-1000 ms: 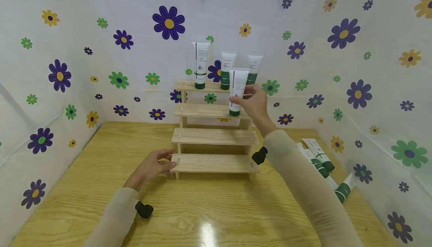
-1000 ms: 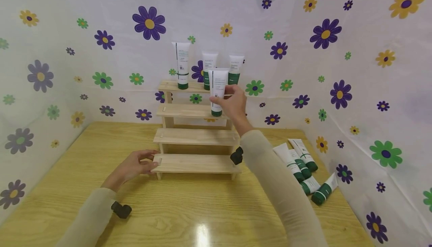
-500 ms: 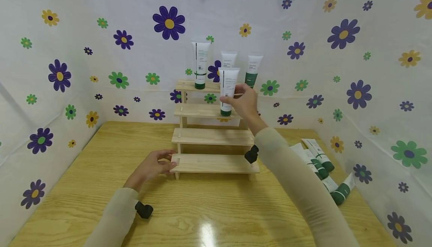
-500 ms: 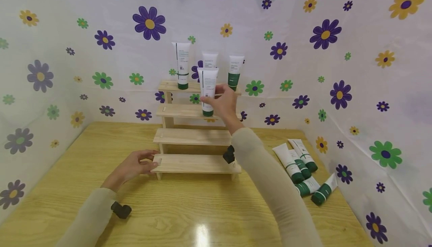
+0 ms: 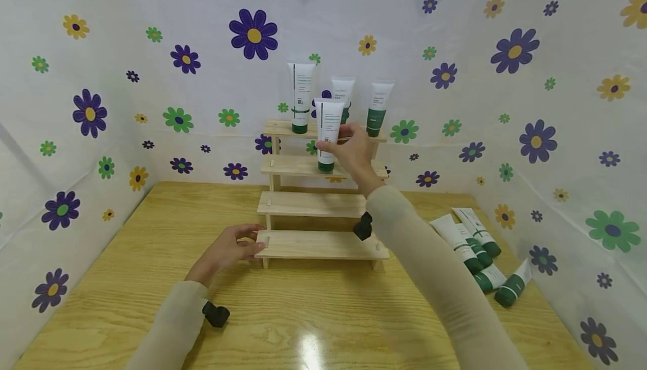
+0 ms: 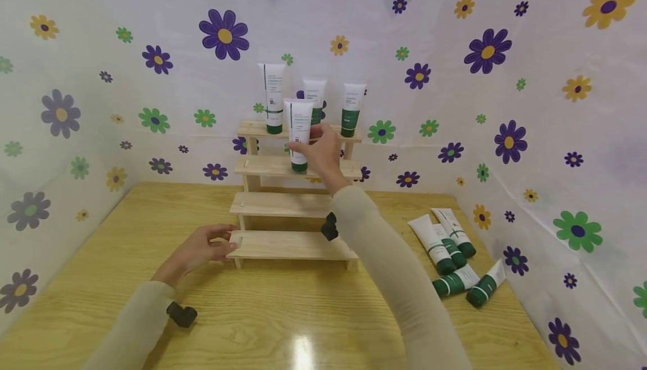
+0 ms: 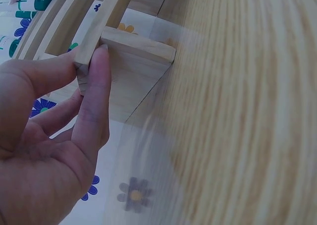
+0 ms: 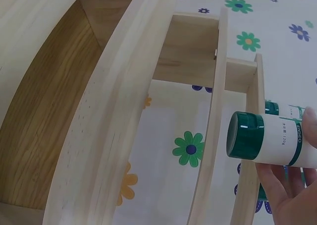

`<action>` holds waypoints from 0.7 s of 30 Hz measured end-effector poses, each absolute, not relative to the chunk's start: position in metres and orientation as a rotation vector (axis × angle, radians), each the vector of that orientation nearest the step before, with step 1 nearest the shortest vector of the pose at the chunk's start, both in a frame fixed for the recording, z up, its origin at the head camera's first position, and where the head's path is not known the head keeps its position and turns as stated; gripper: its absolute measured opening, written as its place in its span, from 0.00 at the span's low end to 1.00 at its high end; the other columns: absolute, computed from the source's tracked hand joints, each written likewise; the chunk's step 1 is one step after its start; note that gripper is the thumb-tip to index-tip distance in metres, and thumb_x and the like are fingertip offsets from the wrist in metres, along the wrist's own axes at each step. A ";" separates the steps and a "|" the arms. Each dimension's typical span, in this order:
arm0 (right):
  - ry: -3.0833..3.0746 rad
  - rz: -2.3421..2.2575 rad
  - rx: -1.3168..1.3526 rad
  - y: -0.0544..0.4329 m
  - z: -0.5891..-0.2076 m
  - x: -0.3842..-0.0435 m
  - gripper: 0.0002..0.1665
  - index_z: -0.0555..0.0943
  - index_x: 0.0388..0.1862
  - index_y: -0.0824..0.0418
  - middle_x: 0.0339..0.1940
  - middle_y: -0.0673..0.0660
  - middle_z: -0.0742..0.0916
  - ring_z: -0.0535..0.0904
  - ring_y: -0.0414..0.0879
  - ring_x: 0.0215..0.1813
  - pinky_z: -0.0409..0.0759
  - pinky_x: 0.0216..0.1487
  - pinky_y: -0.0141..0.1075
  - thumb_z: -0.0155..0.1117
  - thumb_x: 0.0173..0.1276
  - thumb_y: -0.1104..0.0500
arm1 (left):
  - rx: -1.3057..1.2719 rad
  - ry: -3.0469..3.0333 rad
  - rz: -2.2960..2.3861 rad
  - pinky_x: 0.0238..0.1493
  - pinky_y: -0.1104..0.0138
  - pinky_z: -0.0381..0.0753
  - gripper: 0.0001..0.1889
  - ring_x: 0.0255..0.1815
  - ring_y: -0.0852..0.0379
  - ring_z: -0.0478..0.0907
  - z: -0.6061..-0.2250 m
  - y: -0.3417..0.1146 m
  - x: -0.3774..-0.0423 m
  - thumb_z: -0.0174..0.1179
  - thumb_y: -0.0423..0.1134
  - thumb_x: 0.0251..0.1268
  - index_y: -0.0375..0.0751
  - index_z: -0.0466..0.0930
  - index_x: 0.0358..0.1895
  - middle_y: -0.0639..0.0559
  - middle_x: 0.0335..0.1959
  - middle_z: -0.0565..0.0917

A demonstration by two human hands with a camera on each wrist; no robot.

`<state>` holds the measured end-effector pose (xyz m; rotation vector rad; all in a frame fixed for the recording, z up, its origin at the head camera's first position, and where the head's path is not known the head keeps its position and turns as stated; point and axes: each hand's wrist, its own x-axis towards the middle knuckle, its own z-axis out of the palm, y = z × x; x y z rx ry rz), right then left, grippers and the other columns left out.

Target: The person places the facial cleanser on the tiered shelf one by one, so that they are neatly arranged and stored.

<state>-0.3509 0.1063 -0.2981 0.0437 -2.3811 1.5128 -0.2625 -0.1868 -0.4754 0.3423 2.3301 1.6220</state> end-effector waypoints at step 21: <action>-2.369 1.543 0.082 0.077 -0.301 -0.354 0.34 0.79 0.59 0.61 0.56 0.59 0.87 0.85 0.53 0.55 0.85 0.62 0.43 0.84 0.57 0.55 | 0.353 2.315 1.635 0.48 0.62 0.91 0.30 0.47 0.54 0.84 -0.476 -0.187 -0.263 0.64 0.38 0.74 0.34 0.68 0.74 0.34 0.57 0.77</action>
